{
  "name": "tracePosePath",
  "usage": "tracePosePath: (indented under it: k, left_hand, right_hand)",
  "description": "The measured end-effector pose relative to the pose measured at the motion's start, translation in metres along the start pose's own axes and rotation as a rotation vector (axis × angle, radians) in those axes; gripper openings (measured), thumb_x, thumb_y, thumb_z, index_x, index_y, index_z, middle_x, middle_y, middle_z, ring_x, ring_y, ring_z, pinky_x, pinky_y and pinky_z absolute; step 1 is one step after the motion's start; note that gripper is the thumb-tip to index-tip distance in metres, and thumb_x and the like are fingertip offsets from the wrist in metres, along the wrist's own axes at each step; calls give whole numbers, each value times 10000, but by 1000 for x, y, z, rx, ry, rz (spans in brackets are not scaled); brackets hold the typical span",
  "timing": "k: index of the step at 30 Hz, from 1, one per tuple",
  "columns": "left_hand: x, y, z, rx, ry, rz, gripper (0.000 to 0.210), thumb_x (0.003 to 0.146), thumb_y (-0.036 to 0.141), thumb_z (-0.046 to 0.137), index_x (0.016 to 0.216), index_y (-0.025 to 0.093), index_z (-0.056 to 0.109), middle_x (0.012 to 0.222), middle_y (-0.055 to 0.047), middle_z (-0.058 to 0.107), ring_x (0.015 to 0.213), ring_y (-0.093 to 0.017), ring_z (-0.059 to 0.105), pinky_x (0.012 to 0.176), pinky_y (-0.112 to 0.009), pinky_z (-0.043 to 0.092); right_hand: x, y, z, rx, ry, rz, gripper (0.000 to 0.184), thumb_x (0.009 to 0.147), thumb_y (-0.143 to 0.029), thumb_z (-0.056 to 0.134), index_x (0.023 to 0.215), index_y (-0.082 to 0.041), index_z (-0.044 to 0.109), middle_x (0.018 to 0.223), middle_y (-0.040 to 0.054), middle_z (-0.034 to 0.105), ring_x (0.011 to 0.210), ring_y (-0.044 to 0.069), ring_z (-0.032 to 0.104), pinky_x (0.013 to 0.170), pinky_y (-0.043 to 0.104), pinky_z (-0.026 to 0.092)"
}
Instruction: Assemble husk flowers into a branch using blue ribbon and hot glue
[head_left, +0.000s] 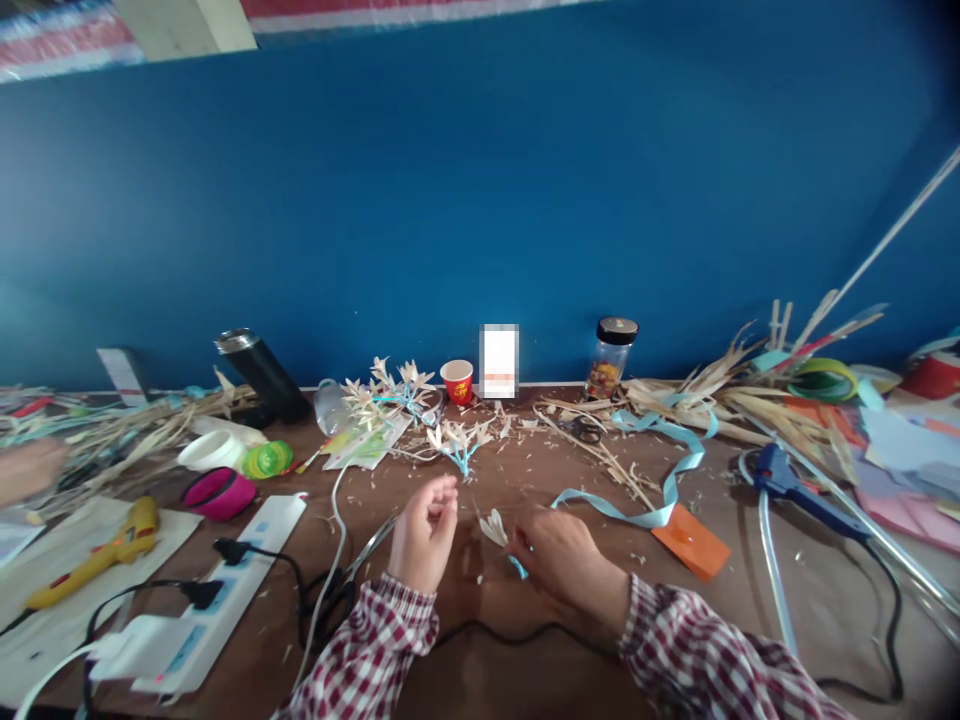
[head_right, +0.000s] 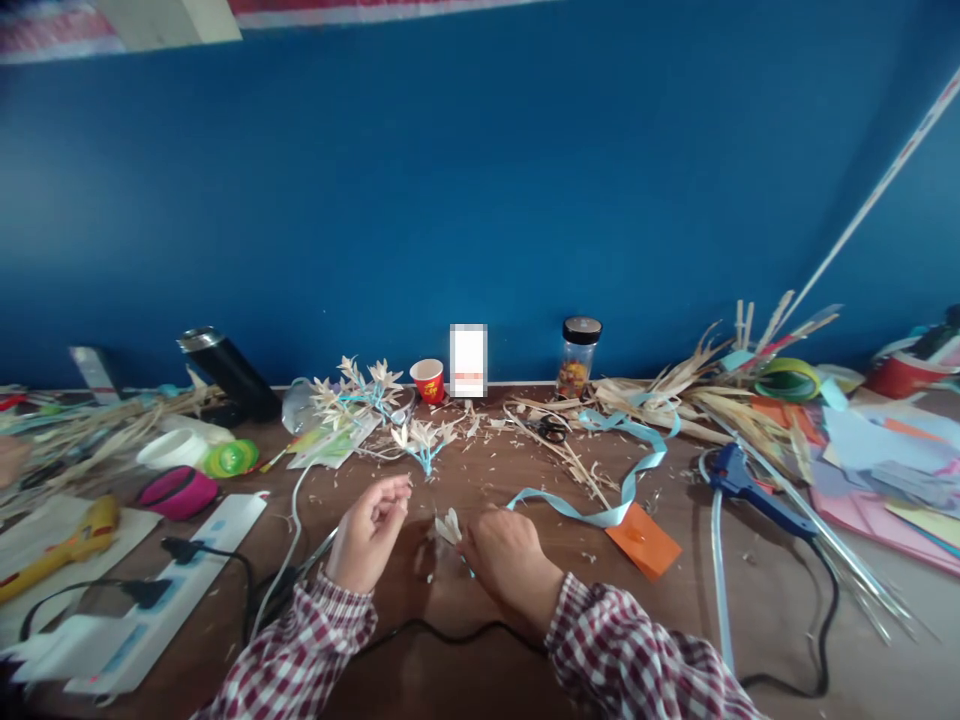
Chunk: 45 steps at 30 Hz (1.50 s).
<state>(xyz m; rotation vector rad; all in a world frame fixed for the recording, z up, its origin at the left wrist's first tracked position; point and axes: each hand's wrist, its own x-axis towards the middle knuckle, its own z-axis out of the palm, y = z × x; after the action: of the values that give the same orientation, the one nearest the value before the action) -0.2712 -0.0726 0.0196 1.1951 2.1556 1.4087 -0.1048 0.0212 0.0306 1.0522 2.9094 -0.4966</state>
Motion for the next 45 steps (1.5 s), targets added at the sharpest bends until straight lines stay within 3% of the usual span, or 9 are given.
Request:
tracePosePath:
  k: [6, 11, 17, 25, 29, 34, 39, 45]
  left_hand:
    - [-15, -3, 5, 120, -178, -89, 344, 810, 437, 477, 667, 165, 630, 627, -51, 661, 591, -172, 606, 567, -251, 438]
    - [-24, -7, 16, -147, -395, -378, 325, 759, 444, 533, 773, 131, 621, 624, -41, 642, 474, -128, 551, 454, -232, 427]
    - [-16, 5, 32, -483, -387, -524, 422, 624, 481, 684, 826, 115, 625, 590, -5, 603, 481, -103, 534, 473, -231, 456]
    - [-8, 12, 48, -621, -396, -742, 436, 507, 493, 769, 689, 130, 609, 504, 58, 509, 425, -31, 426, 422, -150, 359]
    - [-7, 18, 46, -616, -403, -683, 455, 495, 506, 768, 694, 127, 614, 496, 61, 498, 403, -35, 407, 406, -164, 340]
    - [-4, 28, 35, -553, -387, -652, 457, 529, 493, 755, 790, 128, 663, 609, 14, 597, 492, -69, 504, 461, -182, 401]
    - [-1, 24, 33, -514, -356, -546, 468, 569, 483, 735, 875, 132, 696, 682, -23, 652, 558, -107, 559, 504, -215, 443]
    - [-1, 18, 38, -463, -403, -499, 509, 612, 450, 714, 1009, 135, 676, 743, -24, 669, 544, -99, 557, 557, -241, 470]
  right_hand:
    - [14, 4, 9, 27, -7, -19, 257, 836, -391, 510, 764, -194, 659, 782, 64, 697, 717, 185, 643, 552, 236, 343]
    - [22, 10, 13, 90, 61, -28, 247, 855, -302, 476, 684, -196, 618, 702, 23, 674, 635, 130, 596, 530, 226, 281]
    - [18, 7, 4, 169, 167, -19, 197, 851, -269, 474, 719, -201, 603, 695, 6, 659, 619, 114, 568, 530, 218, 267]
    - [7, 9, -6, 265, 214, -82, 162, 823, -190, 503, 712, -200, 620, 726, 9, 663, 637, 117, 574, 551, 207, 311]
    - [3, 20, -12, 353, 225, -159, 192, 864, -192, 465, 785, -206, 639, 767, 0, 669, 693, 113, 592, 620, 191, 377]
    - [-5, 42, -21, 460, 222, -217, 258, 911, -205, 395, 991, -166, 638, 974, 85, 667, 905, 173, 603, 795, 263, 428]
    - [-12, 53, -24, 306, 59, -195, 281, 919, -244, 390, 913, -170, 661, 882, 78, 650, 830, 166, 603, 741, 262, 433]
    - [-13, 50, -19, 337, 86, -203, 159, 849, -238, 517, 842, -168, 659, 914, 71, 611, 858, 160, 575, 760, 244, 422]
